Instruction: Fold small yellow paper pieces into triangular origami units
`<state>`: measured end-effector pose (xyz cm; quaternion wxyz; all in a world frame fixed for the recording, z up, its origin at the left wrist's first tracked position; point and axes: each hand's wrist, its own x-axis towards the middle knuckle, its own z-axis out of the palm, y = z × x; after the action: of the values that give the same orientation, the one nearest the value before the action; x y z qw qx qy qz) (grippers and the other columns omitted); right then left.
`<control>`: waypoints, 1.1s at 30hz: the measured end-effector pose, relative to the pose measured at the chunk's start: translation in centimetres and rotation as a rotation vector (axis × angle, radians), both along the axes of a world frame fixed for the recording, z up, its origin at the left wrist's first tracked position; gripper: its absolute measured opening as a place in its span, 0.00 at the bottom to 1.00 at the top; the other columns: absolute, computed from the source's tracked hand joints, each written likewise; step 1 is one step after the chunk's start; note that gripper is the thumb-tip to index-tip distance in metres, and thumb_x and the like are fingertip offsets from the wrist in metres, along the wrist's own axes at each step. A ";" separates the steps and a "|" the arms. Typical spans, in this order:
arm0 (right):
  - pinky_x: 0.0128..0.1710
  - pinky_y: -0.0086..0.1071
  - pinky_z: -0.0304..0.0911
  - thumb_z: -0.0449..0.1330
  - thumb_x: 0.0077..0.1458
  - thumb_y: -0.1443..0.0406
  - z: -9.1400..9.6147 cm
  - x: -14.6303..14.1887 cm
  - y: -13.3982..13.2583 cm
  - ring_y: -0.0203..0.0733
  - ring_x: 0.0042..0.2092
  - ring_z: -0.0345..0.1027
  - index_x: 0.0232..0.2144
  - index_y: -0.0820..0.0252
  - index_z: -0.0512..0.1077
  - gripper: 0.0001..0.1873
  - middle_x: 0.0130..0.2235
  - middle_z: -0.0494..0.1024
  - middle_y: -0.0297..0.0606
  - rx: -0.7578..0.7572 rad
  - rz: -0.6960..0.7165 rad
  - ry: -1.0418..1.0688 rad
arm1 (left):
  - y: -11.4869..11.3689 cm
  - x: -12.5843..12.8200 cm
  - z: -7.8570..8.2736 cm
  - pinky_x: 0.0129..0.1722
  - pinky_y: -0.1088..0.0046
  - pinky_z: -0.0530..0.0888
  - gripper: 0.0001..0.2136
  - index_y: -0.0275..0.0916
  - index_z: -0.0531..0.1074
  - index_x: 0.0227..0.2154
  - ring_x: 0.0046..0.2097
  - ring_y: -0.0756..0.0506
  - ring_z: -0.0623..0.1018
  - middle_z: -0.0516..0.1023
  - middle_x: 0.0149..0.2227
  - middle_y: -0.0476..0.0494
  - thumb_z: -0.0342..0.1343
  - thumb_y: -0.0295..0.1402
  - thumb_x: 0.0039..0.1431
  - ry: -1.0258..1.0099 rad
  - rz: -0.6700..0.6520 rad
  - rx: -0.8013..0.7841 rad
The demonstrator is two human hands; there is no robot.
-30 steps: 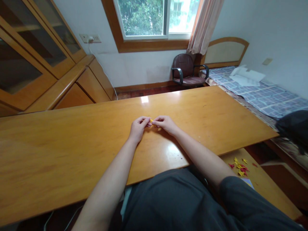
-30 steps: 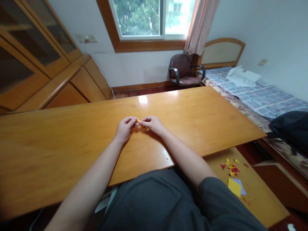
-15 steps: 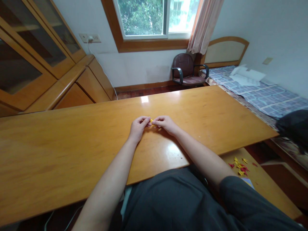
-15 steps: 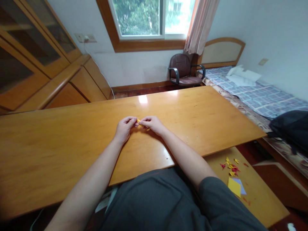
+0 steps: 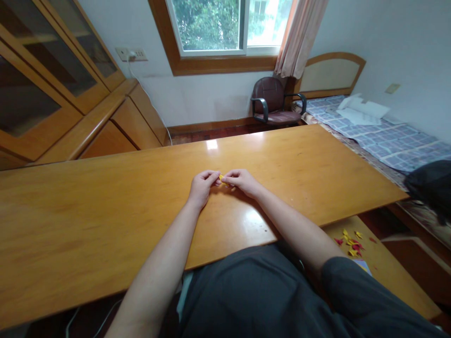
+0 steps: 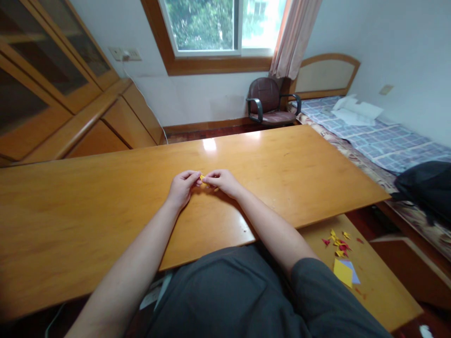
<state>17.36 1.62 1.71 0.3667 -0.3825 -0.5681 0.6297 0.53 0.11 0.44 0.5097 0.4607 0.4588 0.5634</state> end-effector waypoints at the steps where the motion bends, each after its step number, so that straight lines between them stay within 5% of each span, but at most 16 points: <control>1: 0.26 0.27 0.56 0.69 0.39 0.51 0.0 0.0 0.0 0.31 0.25 0.61 0.26 0.66 0.76 0.22 0.22 0.72 0.32 -0.003 -0.003 0.003 | 0.0 0.0 0.0 0.30 0.74 0.72 0.13 0.36 0.76 0.24 0.25 0.51 0.73 0.75 0.22 0.48 0.66 0.42 0.46 0.004 0.003 0.008; 9: 0.25 0.26 0.56 0.69 0.41 0.52 -0.2 0.1 0.1 0.31 0.24 0.61 0.26 0.66 0.76 0.20 0.22 0.73 0.32 -0.014 0.007 0.015 | 0.1 -0.3 -0.5 0.32 0.74 0.72 0.12 0.37 0.76 0.26 0.27 0.50 0.74 0.76 0.23 0.48 0.64 0.42 0.50 0.091 -0.006 0.072; 16: 0.25 0.26 0.55 0.69 0.41 0.53 -0.3 0.4 0.3 0.31 0.24 0.61 0.27 0.65 0.77 0.19 0.22 0.73 0.33 -0.022 0.017 0.027 | 0.2 -0.3 -0.6 0.34 0.73 0.73 0.13 0.37 0.76 0.29 0.29 0.50 0.76 0.78 0.29 0.48 0.69 0.39 0.42 -0.014 -0.032 0.028; 33: 0.26 0.26 0.57 0.70 0.40 0.52 -0.3 0.3 0.2 0.30 0.24 0.62 0.26 0.64 0.73 0.21 0.22 0.72 0.31 -0.008 0.040 0.003 | -0.1 -0.1 -0.1 0.30 0.77 0.71 0.11 0.36 0.74 0.23 0.26 0.52 0.73 0.75 0.23 0.50 0.68 0.37 0.43 -0.101 -0.029 -0.029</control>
<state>17.63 1.83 1.37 0.3532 -0.3716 -0.5727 0.6397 0.40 0.02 0.29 0.5472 0.4307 0.4338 0.5717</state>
